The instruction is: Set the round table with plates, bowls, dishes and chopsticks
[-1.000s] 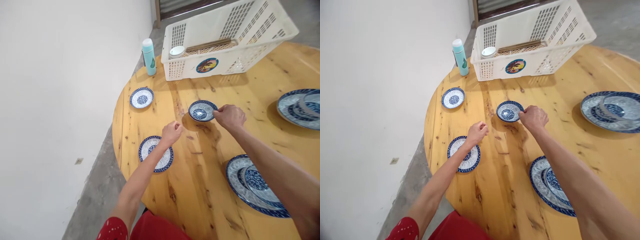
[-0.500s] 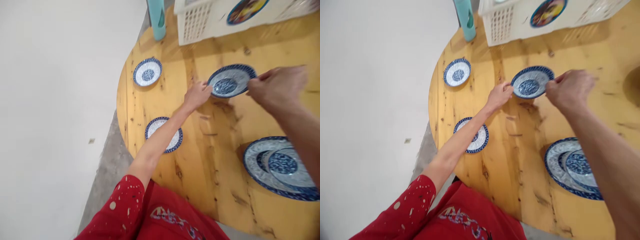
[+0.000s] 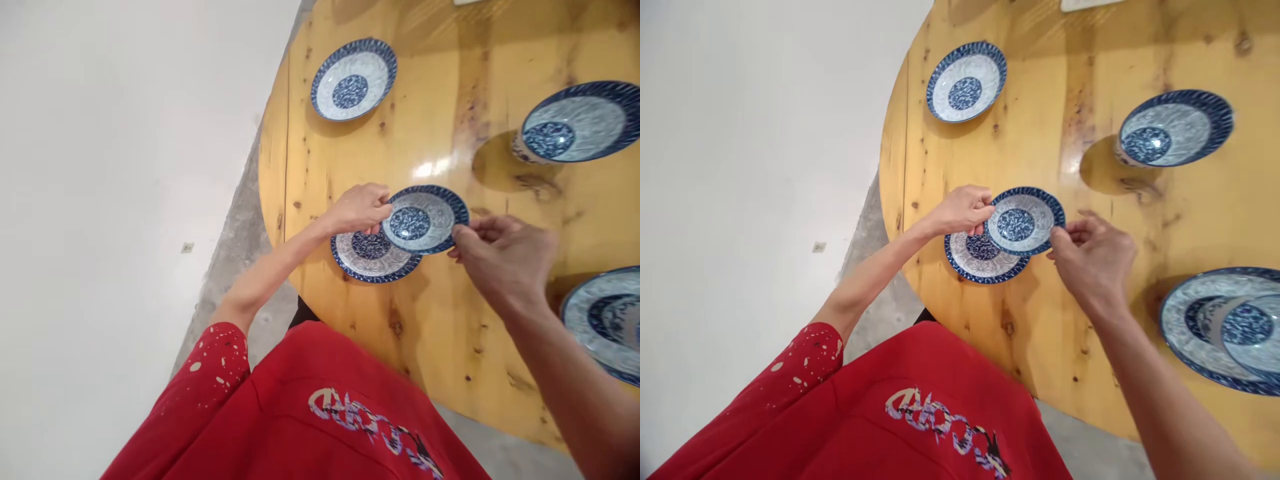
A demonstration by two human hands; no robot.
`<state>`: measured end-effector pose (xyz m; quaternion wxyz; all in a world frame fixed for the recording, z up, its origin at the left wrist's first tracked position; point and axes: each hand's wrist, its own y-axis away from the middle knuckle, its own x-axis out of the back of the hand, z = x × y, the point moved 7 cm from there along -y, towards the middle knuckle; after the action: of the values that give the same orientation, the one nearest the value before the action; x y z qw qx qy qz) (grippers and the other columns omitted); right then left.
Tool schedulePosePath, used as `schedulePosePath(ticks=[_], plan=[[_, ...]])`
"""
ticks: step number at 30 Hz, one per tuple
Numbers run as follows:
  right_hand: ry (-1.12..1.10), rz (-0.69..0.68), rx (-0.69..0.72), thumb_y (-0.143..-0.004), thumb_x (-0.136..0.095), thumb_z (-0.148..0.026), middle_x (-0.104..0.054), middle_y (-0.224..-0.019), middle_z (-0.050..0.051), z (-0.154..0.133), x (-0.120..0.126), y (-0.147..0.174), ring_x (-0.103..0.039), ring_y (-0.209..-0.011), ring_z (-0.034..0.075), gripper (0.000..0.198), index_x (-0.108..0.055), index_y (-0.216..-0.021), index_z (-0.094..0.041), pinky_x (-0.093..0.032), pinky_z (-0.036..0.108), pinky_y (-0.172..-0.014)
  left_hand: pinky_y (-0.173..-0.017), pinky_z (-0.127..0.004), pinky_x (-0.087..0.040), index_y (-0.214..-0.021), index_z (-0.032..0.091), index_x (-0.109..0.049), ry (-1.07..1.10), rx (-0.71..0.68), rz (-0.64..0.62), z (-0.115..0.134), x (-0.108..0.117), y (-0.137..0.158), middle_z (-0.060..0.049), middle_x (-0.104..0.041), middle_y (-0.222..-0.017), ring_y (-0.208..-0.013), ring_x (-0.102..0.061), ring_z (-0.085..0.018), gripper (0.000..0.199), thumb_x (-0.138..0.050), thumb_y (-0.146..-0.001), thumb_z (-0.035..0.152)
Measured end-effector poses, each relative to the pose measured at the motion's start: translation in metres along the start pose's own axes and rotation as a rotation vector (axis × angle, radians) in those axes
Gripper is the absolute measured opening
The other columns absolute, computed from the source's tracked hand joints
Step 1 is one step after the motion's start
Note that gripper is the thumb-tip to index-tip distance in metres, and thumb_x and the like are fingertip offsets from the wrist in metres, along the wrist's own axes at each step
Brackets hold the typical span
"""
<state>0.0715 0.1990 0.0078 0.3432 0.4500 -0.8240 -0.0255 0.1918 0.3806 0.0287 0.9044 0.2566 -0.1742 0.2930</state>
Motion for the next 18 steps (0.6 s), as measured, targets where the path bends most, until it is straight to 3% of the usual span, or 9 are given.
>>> schedulePosePath(ticks=[4, 8, 14, 18], plan=[[-0.065, 0.03, -0.114, -0.073, -0.068, -0.014, -0.06, -0.053, 0.0, 0.018, -0.026, 0.04, -0.058, -0.044, 0.014, 0.008, -0.06, -0.071, -0.015, -0.042, 0.02, -0.042, -0.069, -0.029, -0.049, -0.061, 0.021, -0.047, -0.081, -0.038, -0.106, -0.02, -0.004, 0.017, 0.003, -0.063, -0.053, -0.057, -0.062, -0.013, 0.025, -0.05, -0.086, 0.016], [-0.17, 0.051, -0.111, -0.072, -0.069, -0.016, -0.06, -0.053, 0.0, 0.027, -0.043, 0.064, -0.057, -0.045, 0.014, 0.009, -0.06, -0.072, -0.015, -0.044, 0.021, -0.043, -0.076, -0.034, -0.047, -0.05, 0.022, -0.043, -0.08, -0.114, -0.121, -0.031, -0.007, 0.015, 0.0, -0.056, -0.045, -0.057, -0.058, -0.015, 0.033, -0.056, -0.076, 0.009], [-0.164, 0.123, -0.095, -0.072, -0.066, -0.014, -0.059, -0.052, 0.0, 0.032, -0.053, 0.078, -0.057, -0.045, 0.014, 0.009, -0.058, -0.071, -0.016, -0.046, 0.021, -0.044, -0.075, -0.039, -0.051, -0.042, 0.026, -0.043, -0.118, -0.154, -0.088, -0.048, -0.015, 0.0, -0.003, -0.054, -0.046, -0.063, -0.058, -0.021, 0.035, -0.063, -0.065, 0.01], [-0.139, 0.16, -0.126, -0.074, -0.063, -0.012, -0.058, -0.051, -0.002, 0.036, -0.056, 0.08, -0.058, -0.046, 0.014, 0.011, -0.055, -0.069, -0.017, -0.047, 0.021, -0.044, -0.077, -0.043, -0.052, -0.049, 0.028, -0.056, -0.17, -0.194, -0.077, -0.05, -0.018, -0.007, -0.005, -0.064, -0.058, -0.073, -0.063, -0.025, 0.024, -0.064, -0.064, 0.011]])
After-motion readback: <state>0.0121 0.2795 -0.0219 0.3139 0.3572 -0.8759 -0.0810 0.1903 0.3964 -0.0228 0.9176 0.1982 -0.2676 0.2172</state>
